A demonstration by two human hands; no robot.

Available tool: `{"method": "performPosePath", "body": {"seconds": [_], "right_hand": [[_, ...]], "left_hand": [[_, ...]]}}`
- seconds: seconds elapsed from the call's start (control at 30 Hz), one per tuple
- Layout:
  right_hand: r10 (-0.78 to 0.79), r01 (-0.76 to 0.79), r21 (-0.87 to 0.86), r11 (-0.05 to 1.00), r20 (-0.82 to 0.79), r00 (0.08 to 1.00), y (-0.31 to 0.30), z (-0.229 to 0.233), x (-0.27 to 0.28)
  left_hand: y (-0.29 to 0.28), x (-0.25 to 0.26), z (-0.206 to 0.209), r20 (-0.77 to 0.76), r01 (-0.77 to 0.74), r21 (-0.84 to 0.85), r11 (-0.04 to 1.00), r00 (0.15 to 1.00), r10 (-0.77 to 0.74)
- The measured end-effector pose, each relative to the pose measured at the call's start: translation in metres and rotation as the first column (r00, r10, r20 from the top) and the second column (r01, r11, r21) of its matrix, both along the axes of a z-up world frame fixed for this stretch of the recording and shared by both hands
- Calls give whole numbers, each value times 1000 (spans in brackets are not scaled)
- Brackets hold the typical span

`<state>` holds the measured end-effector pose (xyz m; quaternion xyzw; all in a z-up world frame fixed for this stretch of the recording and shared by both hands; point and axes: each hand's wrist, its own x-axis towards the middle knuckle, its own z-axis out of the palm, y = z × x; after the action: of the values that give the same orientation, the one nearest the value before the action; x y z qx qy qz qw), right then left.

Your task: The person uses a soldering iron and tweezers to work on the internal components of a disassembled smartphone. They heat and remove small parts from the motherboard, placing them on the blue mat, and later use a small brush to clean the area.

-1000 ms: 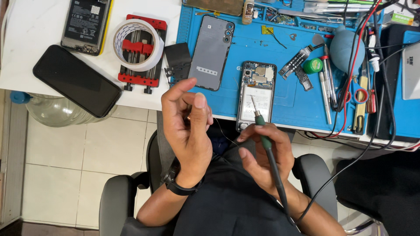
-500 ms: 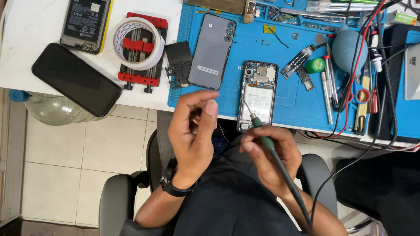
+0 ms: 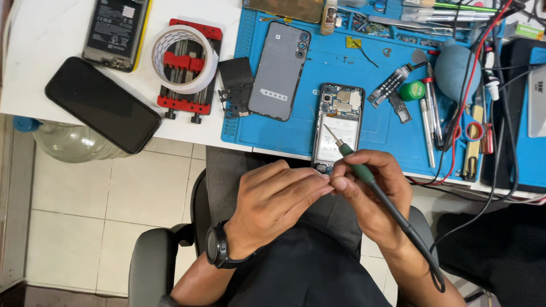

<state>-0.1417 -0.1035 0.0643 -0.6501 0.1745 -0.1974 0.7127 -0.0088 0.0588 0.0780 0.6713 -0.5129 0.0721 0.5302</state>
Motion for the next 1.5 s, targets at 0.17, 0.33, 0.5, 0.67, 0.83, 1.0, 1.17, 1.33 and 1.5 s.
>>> {"method": "performPosePath", "body": {"seconds": [0.17, 0.33, 0.5, 0.67, 0.83, 1.0, 1.17, 1.33, 1.5], "right_hand": [[4, -4, 16, 1000, 16, 1000, -1, -5, 4], [17, -16, -32, 999, 36, 999, -4, -15, 12], [-131, 154, -242, 958, 107, 986, -6, -29, 11], [-169, 187, -278, 942, 88, 982, -23, -51, 6], [-252, 265, -179, 948, 92, 963, -32, -68, 5], [-261, 270, -171, 948, 73, 963, -32, -67, 4], [-254, 265, -116, 957, 98, 962, -34, -69, 2], [-249, 268, -50, 962, 238, 939, -36, -79, 7], [-251, 290, -126, 949, 255, 934, -34, -86, 9]], "left_hand": [[0, 1, -13, -26, 0, -17, 1000, 1000, -1], [-5, 0, -21, -114, 26, -73, 997, 993, -34], [19, 10, -51, -223, -524, -4, 851, 830, 510], [80, 83, -102, 86, -825, -64, 561, 556, 827], [93, 113, -112, 162, -815, -41, 578, 565, 809], [78, 138, -100, 33, -743, -33, 669, 668, 743], [76, 136, -88, 2, -747, -6, 664, 664, 747], [26, 64, -46, -59, -756, 8, 654, 653, 755], [-23, 4, -68, -424, -472, -14, 882, 801, 422]]}}
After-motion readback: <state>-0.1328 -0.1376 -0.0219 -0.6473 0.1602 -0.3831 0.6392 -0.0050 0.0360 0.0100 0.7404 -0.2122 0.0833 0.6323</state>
